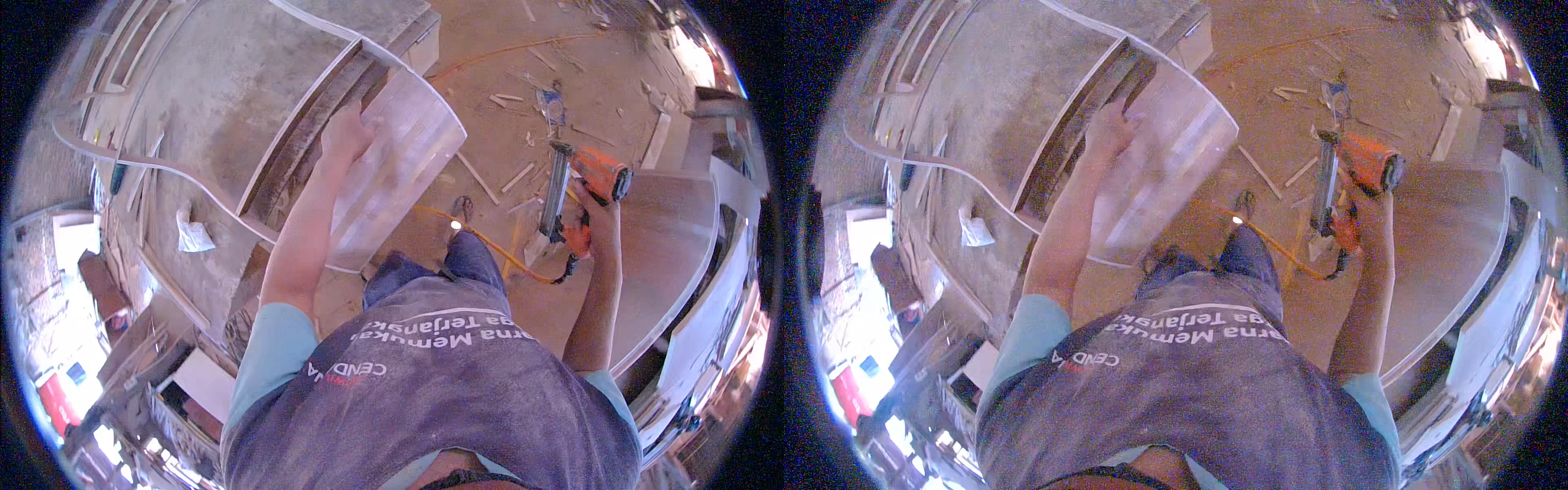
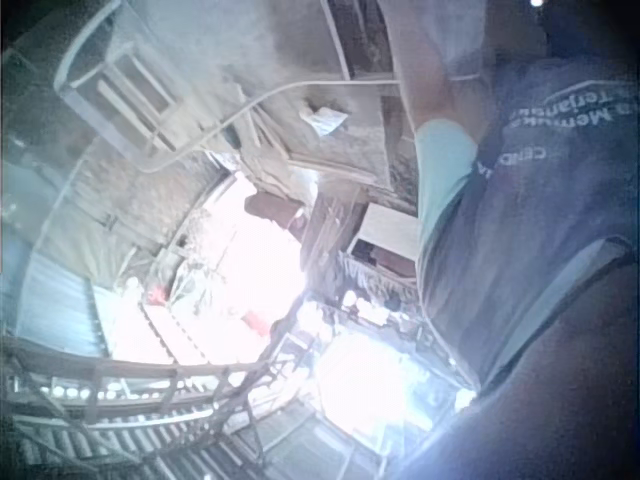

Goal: The person selects thin wood strips, wipes adhesive onto them with a cloth, and then secures the strips to the edges of a curved wooden structure using a pneumatic nail gun.

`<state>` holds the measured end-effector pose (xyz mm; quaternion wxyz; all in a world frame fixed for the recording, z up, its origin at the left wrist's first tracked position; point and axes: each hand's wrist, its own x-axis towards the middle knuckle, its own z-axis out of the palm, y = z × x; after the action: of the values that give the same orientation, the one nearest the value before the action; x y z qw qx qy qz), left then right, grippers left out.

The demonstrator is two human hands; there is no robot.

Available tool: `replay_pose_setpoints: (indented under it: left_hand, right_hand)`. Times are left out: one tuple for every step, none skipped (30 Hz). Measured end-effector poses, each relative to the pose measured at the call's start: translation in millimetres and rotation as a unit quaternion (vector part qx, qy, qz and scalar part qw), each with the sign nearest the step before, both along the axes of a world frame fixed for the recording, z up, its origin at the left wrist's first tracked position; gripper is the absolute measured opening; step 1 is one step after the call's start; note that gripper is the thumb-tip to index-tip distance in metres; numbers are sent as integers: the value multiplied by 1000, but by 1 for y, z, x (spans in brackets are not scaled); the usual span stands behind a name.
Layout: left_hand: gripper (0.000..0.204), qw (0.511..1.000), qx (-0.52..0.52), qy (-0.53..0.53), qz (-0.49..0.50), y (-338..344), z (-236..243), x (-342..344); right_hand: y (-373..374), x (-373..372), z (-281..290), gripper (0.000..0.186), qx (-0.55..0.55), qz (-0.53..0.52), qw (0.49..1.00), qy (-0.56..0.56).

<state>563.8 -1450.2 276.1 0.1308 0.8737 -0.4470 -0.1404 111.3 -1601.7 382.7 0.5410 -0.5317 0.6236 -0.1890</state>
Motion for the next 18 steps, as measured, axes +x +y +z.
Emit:
replay_pose_setpoints:
  left_hand:
    - [58, 999, 20, 26, 5, -1, -7, 6]
    - [56, 998, 36, 53, 10, -4, -14, 14]
    - [52, 997, 12, 75, 15, -4, -19, 15]
    - [49, 995, -12, 98, 21, -3, -24, 17]
    - [45, 992, -38, 118, 26, -5, -25, 17]
    - [44, 989, -51, 138, 28, -7, -27, 17]
    - [42, 985, -65, 157, 29, -7, -28, 17]
    - [41, 980, -82, 177, 31, -8, -30, 17]
    - [41, 980, -91, 171, 36, -7, -31, 17]
    - [42, 980, -99, 165, 40, -5, -33, 18]
    - [42, 979, -109, 165, 43, -6, -34, 13]
    - [43, 975, -104, 192, 47, -7, -34, 12]
    - [43, 969, -99, 219, 50, -8, -33, 14]
    - [43, 963, -95, 246, 58, -5, -30, 14]
    - [43, 966, -106, 231, 54, -1, -35, 15]
    - [42, 968, -115, 215, 50, 3, -41, 17]
    - [42, 971, -128, 198, 44, 5, -43, 19]
    - [41, 967, -146, 206, 32, 3, -45, 19]
  right_hand:
    - [-20, 2, -4, 30, -13, 24, 1000, 3]
    - [-40, 4, -8, 30, -28, 46, 999, 6]
    - [-56, 4, -13, 30, -43, 68, 997, 11]
    - [-73, 5, -19, 30, -31, 65, 997, -18]
    - [-89, 8, -25, 30, -21, 61, 997, -47]
    - [-101, 11, -30, 28, -23, 64, 996, -54]
    - [-114, 15, -35, 26, -23, 67, 996, -61]
    - [-125, 22, -34, 24, -39, 80, 995, -46]
    - [-135, 30, -34, 22, -56, 91, 994, -31]
    - [-144, 38, -35, 22, -59, 112, 992, -18]
    - [-154, 43, -34, 22, -65, 132, 989, 0]
    - [-162, 49, -33, 22, -70, 150, 986, 18]
    - [-171, 59, -34, 22, -58, 165, 985, 4]
    - [-178, 72, -34, 23, -46, 184, 982, -11]
    - [-181, 89, -28, 23, -33, 204, 978, -25]
    - [-183, 105, -18, 24, -37, 224, 974, -16]
    - [-191, 117, -14, 25, -14, 248, 969, 13]
    - [-203, 128, -14, 26, 9, 263, 964, 44]
